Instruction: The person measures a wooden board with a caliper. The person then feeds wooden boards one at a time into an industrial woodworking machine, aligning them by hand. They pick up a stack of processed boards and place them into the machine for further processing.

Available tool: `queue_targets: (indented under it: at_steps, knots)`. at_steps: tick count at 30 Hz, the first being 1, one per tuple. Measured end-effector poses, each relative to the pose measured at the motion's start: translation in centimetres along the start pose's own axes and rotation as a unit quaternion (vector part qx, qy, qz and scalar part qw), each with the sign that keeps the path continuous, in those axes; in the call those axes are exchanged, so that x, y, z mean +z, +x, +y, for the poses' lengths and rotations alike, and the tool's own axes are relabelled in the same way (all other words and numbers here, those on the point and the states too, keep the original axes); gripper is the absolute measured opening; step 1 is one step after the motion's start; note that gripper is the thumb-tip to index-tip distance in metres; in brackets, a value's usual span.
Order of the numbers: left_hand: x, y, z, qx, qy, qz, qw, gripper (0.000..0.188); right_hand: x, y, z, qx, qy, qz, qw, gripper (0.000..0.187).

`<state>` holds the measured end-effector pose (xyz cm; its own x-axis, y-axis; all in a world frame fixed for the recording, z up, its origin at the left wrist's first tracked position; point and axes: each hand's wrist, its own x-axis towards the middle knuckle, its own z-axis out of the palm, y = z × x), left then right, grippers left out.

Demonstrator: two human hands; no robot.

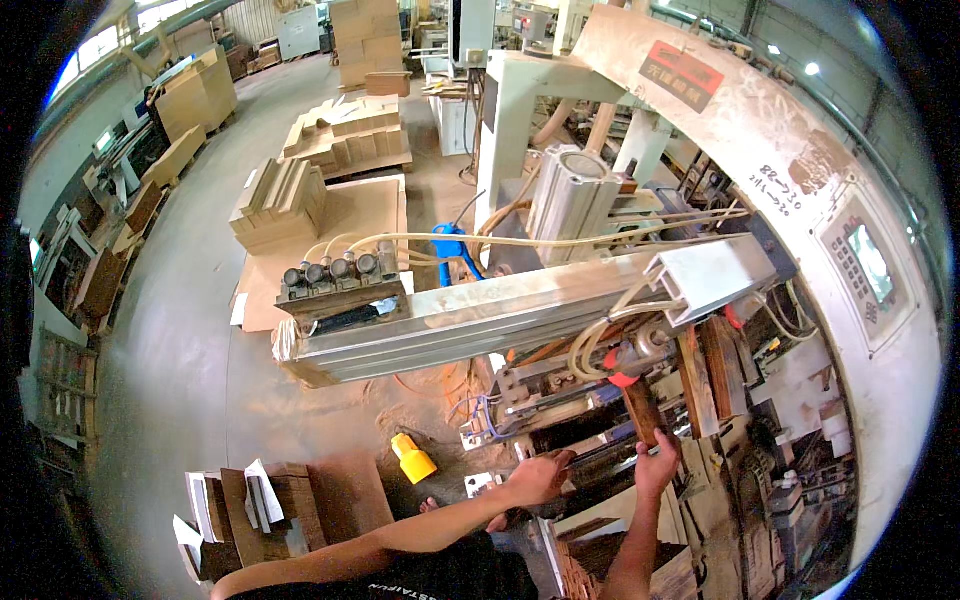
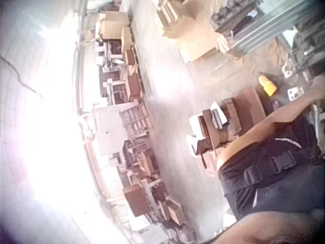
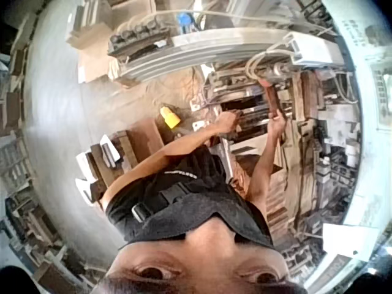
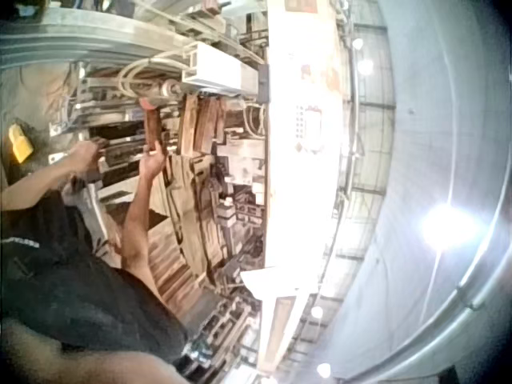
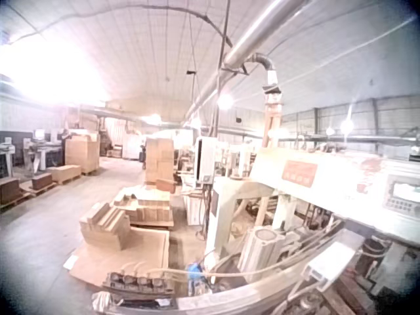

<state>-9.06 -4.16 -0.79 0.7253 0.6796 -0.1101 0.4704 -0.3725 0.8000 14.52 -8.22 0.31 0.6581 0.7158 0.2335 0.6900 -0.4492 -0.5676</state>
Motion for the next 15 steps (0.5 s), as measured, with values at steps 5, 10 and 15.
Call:
queue_targets:
  at_steps: [5, 10, 15]
  knots:
    - [0.2, 0.2, -0.8, 0.027, 0.037, 0.028, 0.999, 0.046, -0.2, 0.2, -0.2, -0.052, -0.019, 0.007, 0.998, 0.042]
    - [1.6, 0.5, -1.9, 0.045, 0.047, 0.065, 0.996, 0.045, 0.1, 0.5, -0.1, -0.05, -0.018, 0.002, 0.999, 0.043]
    - [0.7, 0.3, -0.5, -0.006, 0.047, 0.036, 0.998, 0.039, -1.0, 0.7, -2.3, -0.011, -0.037, -0.061, 0.997, 0.043]
